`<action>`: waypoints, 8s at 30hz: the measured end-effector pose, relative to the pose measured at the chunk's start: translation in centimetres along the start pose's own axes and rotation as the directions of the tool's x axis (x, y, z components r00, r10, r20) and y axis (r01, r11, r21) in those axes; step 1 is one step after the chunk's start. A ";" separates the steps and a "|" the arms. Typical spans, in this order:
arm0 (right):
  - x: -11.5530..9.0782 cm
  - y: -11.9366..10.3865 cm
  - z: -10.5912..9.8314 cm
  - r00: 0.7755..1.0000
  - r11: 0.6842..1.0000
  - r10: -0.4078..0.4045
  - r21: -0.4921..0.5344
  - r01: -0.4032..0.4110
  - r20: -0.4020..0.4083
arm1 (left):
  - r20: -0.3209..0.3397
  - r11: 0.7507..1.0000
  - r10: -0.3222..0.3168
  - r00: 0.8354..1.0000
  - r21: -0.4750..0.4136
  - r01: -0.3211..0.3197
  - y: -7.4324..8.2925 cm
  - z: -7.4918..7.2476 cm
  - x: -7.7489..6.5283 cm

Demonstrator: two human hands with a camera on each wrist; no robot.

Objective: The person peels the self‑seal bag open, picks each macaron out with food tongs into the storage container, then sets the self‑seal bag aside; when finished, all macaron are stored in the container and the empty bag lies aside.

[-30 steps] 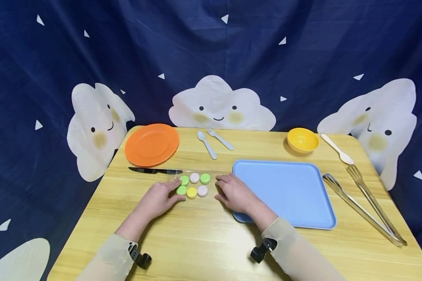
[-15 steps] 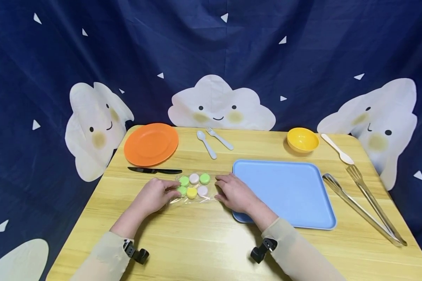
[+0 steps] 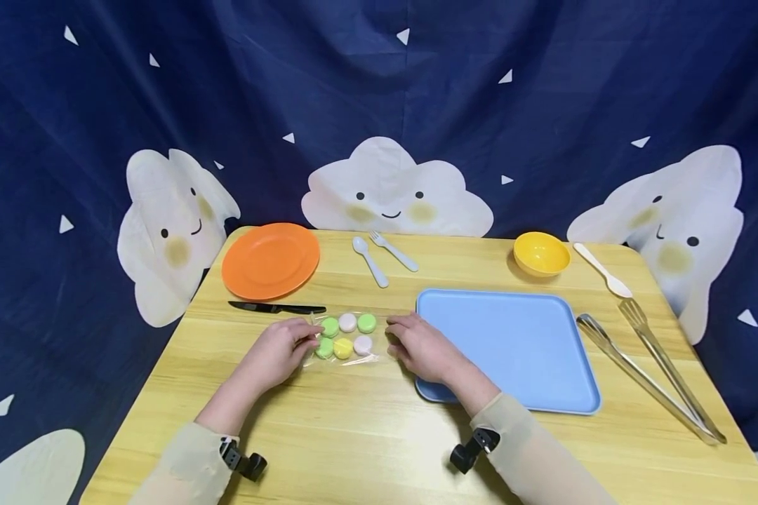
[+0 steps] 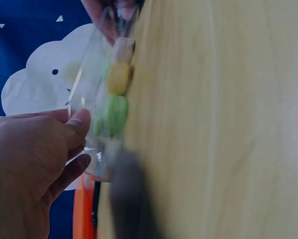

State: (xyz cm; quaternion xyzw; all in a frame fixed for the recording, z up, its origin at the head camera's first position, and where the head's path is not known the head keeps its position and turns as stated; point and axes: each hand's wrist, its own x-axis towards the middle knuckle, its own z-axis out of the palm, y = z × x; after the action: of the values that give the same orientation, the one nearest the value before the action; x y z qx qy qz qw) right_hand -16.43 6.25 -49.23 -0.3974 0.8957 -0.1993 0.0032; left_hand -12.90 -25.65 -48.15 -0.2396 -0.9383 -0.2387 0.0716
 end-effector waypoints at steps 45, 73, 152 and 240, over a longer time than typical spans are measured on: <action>-27.7 13.0 -14.8 0.754 0.840 0.543 0.231 -0.491 -0.370 | -0.080 0.974 -0.103 0.992 -0.211 0.084 -1.8 0.7 -0.1; -33.1 17.8 -11.2 0.664 0.716 0.688 0.122 -0.688 -0.293 | -0.054 0.985 -0.062 0.997 -0.167 0.052 -1.5 0.4 0.0; -5.0 3.3 -5.4 0.987 0.991 0.130 0.035 -0.127 -0.097 | -0.061 0.980 -0.102 0.993 -0.181 0.089 -0.9 0.4 0.5; -13.6 10.6 -10.9 0.910 0.912 0.409 0.016 -0.409 -0.064 | -0.043 0.984 -0.095 0.995 -0.155 0.087 -0.7 0.2 0.7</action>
State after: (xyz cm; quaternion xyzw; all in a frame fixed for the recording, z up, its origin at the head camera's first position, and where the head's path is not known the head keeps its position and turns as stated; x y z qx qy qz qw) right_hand -16.46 26.21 -45.13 -0.1943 0.9584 -0.2084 0.0155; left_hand -13.86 -25.80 -48.44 -0.1950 -0.9251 -0.3192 0.0657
